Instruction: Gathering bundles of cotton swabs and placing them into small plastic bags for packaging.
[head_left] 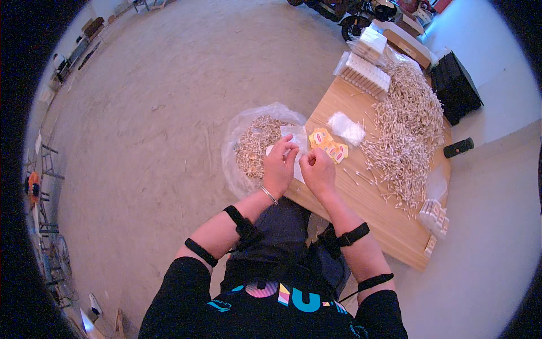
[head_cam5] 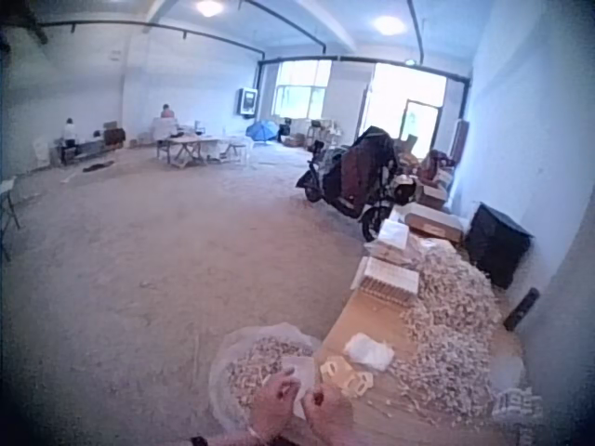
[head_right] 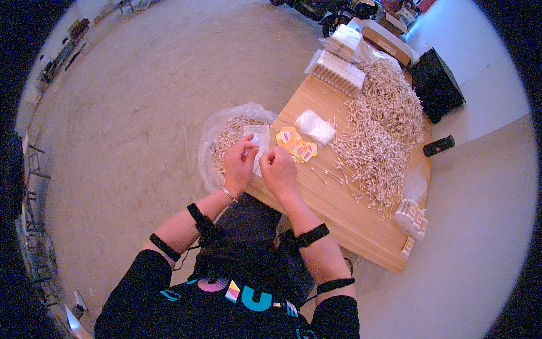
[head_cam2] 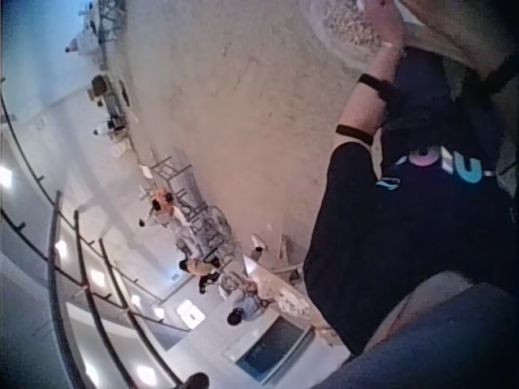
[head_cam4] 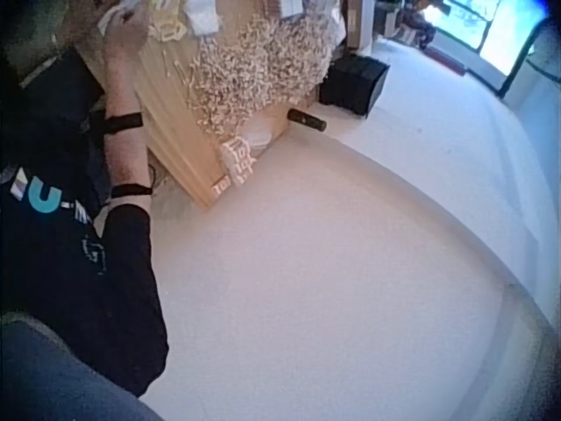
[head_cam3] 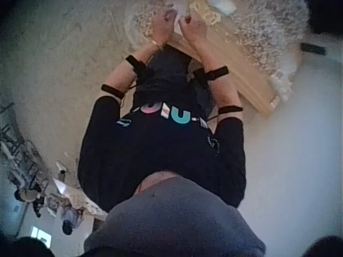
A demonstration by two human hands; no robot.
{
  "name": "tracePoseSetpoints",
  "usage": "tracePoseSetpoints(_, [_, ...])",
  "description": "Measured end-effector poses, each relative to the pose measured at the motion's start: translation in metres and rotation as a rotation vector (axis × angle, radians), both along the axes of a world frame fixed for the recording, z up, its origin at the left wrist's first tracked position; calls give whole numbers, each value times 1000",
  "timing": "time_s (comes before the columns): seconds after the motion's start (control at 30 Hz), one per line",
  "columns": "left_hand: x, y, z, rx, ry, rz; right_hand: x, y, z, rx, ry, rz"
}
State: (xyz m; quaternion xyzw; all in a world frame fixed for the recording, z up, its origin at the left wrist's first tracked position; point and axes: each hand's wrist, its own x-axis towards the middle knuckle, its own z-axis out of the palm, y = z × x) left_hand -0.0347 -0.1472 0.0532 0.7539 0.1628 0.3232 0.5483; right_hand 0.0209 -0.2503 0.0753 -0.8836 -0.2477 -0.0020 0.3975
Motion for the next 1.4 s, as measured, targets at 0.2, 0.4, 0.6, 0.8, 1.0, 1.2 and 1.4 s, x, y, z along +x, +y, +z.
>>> tracePoseSetpoints(0.2, [5,-8,-7,-415,-93,64,1,4,0,15,-22,6])
tracePoseSetpoints(0.4, [11,7,-18,-404,237,-33,-6,7,-6,-27,-144,45])
tracePoseSetpoints(0.6, [6,0,-7,-138,259,17,-3,14,-12,-56,-210,9])
tracePoseSetpoints(0.8, [5,16,-33,-278,110,93,-3,32,-16,-40,-341,195])
tracePoseSetpoints(1.0, [-6,40,-37,-660,-10,38,26,54,-28,-85,-303,151])
tracePoseSetpoints(1.2, [-8,77,-44,-722,242,171,37,80,-42,-125,-385,297])
tracePoseSetpoints(1.4, [-1,83,-65,-884,197,240,43,89,-68,-178,-432,332])
